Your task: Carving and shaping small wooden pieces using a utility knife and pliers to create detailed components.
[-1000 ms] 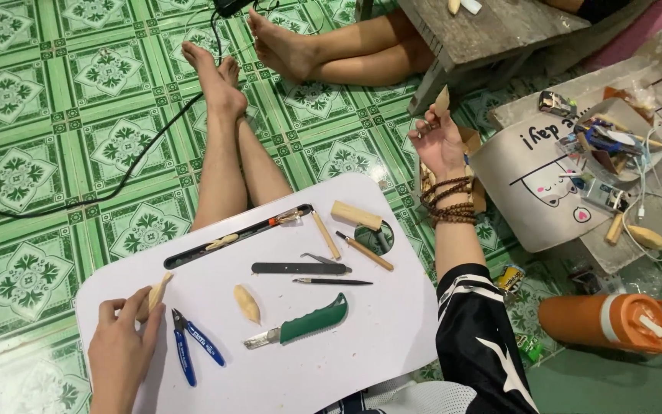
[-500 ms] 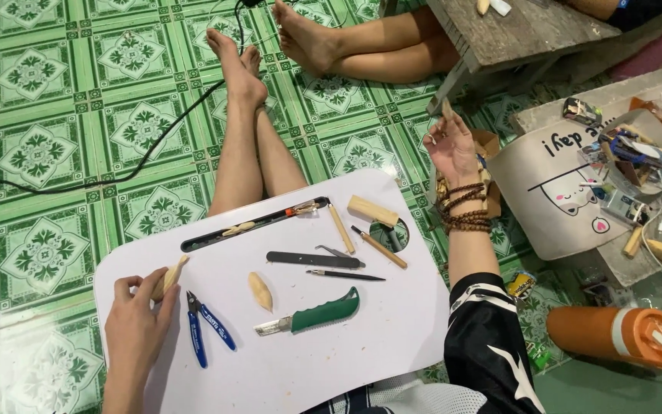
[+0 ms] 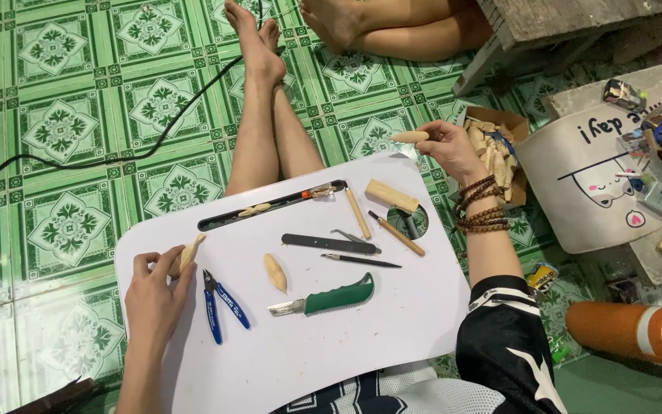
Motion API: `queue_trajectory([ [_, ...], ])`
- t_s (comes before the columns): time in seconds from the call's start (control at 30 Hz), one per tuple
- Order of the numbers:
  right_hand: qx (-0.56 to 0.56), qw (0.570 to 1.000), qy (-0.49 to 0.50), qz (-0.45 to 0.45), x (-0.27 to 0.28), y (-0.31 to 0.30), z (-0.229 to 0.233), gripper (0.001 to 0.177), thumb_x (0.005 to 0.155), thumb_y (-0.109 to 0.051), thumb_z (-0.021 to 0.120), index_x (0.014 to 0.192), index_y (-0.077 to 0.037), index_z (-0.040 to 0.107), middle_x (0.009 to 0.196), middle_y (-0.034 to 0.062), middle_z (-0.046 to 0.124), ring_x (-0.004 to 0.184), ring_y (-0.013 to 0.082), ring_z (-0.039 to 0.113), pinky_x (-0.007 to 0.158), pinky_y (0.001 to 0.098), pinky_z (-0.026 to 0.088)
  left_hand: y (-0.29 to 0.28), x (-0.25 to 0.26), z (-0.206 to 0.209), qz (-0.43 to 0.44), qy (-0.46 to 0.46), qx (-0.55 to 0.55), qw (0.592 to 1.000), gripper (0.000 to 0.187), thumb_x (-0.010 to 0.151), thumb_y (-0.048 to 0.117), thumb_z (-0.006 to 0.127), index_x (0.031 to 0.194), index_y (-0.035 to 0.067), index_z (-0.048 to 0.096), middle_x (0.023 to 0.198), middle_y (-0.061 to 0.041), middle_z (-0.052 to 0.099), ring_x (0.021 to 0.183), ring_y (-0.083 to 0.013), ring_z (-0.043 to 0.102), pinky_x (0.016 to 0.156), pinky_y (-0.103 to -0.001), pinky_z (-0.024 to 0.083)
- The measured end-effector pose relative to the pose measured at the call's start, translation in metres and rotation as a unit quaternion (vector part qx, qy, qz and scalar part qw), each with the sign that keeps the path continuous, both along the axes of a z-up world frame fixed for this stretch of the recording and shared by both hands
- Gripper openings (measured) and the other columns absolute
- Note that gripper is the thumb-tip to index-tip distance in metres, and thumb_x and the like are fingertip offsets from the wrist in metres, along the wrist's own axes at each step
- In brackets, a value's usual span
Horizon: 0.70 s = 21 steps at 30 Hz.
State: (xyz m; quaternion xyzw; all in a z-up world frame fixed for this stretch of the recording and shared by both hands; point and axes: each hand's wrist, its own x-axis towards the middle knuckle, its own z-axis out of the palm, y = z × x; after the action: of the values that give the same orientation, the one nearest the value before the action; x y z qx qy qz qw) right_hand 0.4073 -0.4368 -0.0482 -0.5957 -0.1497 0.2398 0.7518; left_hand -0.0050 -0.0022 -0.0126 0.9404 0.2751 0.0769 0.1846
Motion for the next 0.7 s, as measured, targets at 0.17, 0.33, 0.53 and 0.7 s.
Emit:
queue_trajectory([
  [0.17, -0.145, 0.986, -0.082, 0.005, -0.012, 0.014, 0.012, 0.035, 0.081, 0.007, 0.073, 0.116, 0.001, 0.070, 0.100, 0.0107, 0.073, 0.087, 0.0144, 0.067, 0.082, 0.0233, 0.056, 0.002, 0.001, -0.004, 0.000, 0.003, -0.001, 1.000, 0.041, 0.095, 0.037, 0.068, 0.131, 0.018, 0.071, 0.117, -0.015, 0.057, 0.078, -0.0288, 0.066, 0.068, -0.040, 0.056],
  [0.33, -0.148, 0.981, -0.126, 0.015, -0.029, 0.027, 0.016, 0.035, 0.075, 0.003, 0.086, 0.108, 0.000, 0.075, 0.085, 0.0047, 0.066, 0.082, 0.0097, 0.059, 0.072, 0.0240, 0.051, -0.003, 0.002, 0.008, 0.000, 0.013, -0.013, 1.000, 0.036, 0.101, 0.034, 0.068, 0.131, 0.016, 0.071, 0.119, -0.021, 0.060, 0.096, -0.0421, 0.073, 0.079, -0.047, 0.061],
  [0.53, -0.195, 0.970, -0.128, 0.066, -0.029, 0.029, 0.010, 0.039, 0.073, 0.000, 0.086, 0.110, -0.003, 0.074, 0.082, -0.0006, 0.051, 0.081, 0.0074, 0.050, 0.072, 0.0231, 0.046, -0.002, 0.001, 0.008, 0.018, -0.005, -0.041, 0.999, 0.035, 0.101, 0.034, 0.069, 0.130, 0.015, 0.071, 0.115, -0.020, 0.062, 0.092, -0.0406, 0.074, 0.077, -0.045, 0.060],
  [0.7, -0.229, 0.962, -0.137, 0.056, -0.026, 0.026, 0.019, 0.050, 0.077, 0.001, 0.082, 0.125, -0.002, 0.067, 0.086, 0.0013, 0.048, 0.079, 0.0099, 0.047, 0.074, 0.0255, 0.042, 0.002, 0.007, 0.009, 0.032, -0.057, -0.151, 0.986, 0.036, 0.096, 0.024, 0.075, 0.126, 0.006, 0.070, 0.109, -0.019, 0.067, 0.083, -0.0327, 0.072, 0.072, -0.040, 0.057],
])
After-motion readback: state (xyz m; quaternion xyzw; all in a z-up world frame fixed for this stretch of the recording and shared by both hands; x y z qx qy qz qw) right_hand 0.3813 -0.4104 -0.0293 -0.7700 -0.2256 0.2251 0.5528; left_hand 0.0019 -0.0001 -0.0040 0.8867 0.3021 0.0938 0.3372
